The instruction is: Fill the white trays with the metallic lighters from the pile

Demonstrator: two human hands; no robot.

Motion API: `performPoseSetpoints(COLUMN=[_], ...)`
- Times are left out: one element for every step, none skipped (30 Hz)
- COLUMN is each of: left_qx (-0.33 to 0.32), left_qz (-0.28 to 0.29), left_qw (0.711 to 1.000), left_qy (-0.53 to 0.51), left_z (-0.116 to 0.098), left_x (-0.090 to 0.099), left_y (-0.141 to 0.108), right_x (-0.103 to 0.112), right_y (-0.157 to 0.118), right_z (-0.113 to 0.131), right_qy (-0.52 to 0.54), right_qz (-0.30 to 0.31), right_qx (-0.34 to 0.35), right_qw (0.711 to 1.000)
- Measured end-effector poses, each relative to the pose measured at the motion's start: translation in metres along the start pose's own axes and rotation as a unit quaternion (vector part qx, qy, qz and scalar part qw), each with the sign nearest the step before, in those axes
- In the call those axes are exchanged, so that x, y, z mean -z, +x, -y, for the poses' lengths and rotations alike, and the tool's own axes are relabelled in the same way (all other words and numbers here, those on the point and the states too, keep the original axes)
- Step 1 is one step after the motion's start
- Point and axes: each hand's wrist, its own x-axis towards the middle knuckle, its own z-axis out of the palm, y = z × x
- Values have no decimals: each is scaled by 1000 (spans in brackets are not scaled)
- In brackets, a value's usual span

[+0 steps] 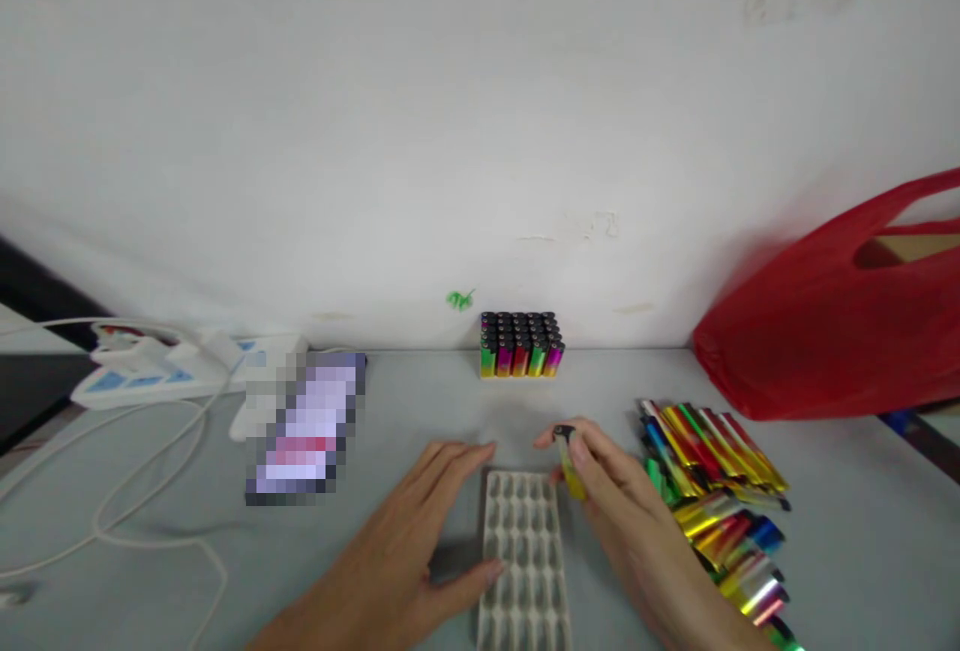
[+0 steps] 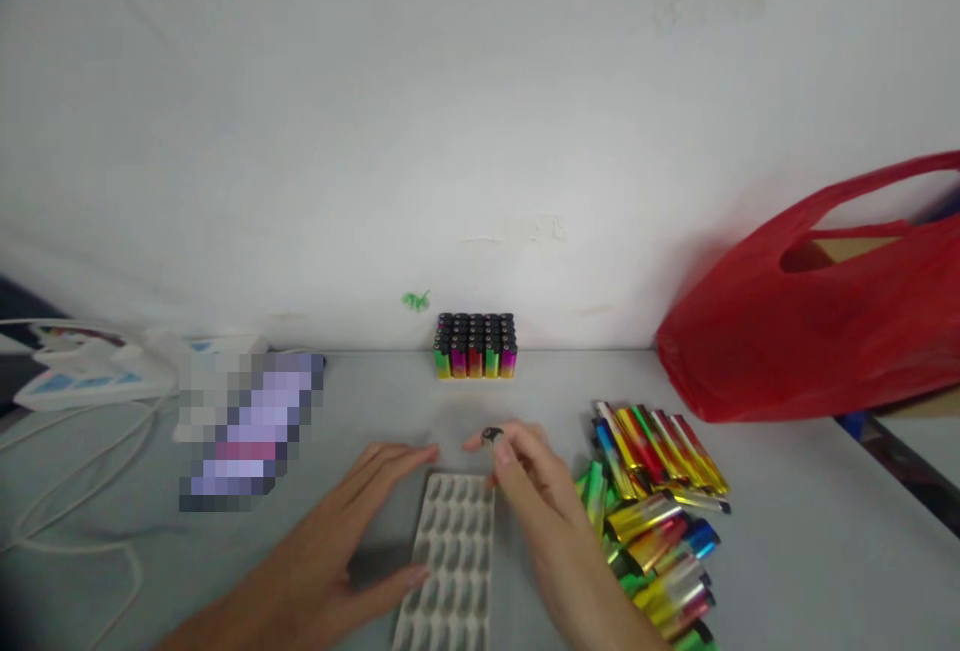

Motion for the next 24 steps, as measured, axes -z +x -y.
performPoseSetpoints(left_qx=[-3, -8, -13, -19, -24, -27, -28, -28, -28, -26, -24, -24, -23, -23, -23, -23, -23, -24, -25, -26, -26, -27, -27, -26], left_qz=[-9, -12, -13, -11, -10, -13, -16, -20, -24, -27, -28, -29, -30, -30, -30, -30, -29, -28, -26, -23, -22, -21, -21, -19], left_qw=[1000, 1000, 1000, 1000, 1000, 999, 999, 999, 999, 999, 999, 999, 999, 999, 999, 999, 999, 999, 999, 999, 999, 999, 999, 999], left_qy=[4, 8, 10, 12, 13, 13, 14, 16, 17, 18, 18, 18, 17, 16, 16, 16, 16, 15, 14, 12, 10, 8, 7, 6], left_z=[0, 0, 1, 1, 1, 1, 1, 1, 1, 0, 0, 0, 0, -1, -1, -1, -1, -1, 0, 0, 1, 1, 1, 1], left_x=[0, 0, 0, -1, -1, -1, -2, -3, -3, -3, -4, -4, -4, -4, -3, -3, -3, -3, -3, -3, -4, -4, -4, -4], left_y=[1, 2, 3, 4, 4, 4, 4, 4, 4, 4, 4, 4, 4, 4, 4, 4, 4, 4, 4, 4, 4, 3, 3, 3], right_x=[1, 1, 2, 2, 2, 2, 1, 0, -1, -2, -2, -3, -3, -3, -2, -2, -1, -1, -1, -1, -1, -1, -1, -1], right_y=[-1, -1, -1, -2, -2, -2, -2, -1, -1, 0, 0, 1, 1, 1, 1, 1, 0, 0, -1, -1, -1, -1, -1, -1], right_z=[0, 0, 0, -1, -1, -1, -2, -2, -2, -3, -3, -3, -4, -4, -5, -6, -7, -7, -8, -8, -8, -8, -8, -8], right_qy=[-38, -71, -98, -118, -136, -153, -171, -186, -201, -212, -221, -227, -233, -238, -243, -248, -256, -265, -275, -286, -296, -306, -316, -325], right_qz=[14, 26, 35, 39, 41, 39, 39, 41, 45, 48, 49, 50, 50, 51, 53, 57, 60, 64, 68, 71, 72, 74, 74, 73], right_qx=[14, 28, 36, 42, 49, 59, 70, 80, 88, 96, 103, 109, 113, 117, 121, 125, 129, 134, 141, 150, 159, 169, 181, 195], right_qw=[999, 997, 994, 991, 989, 986, 982, 978, 975, 971, 969, 966, 965, 963, 961, 959, 956, 953, 948, 944, 939, 934, 928, 922])
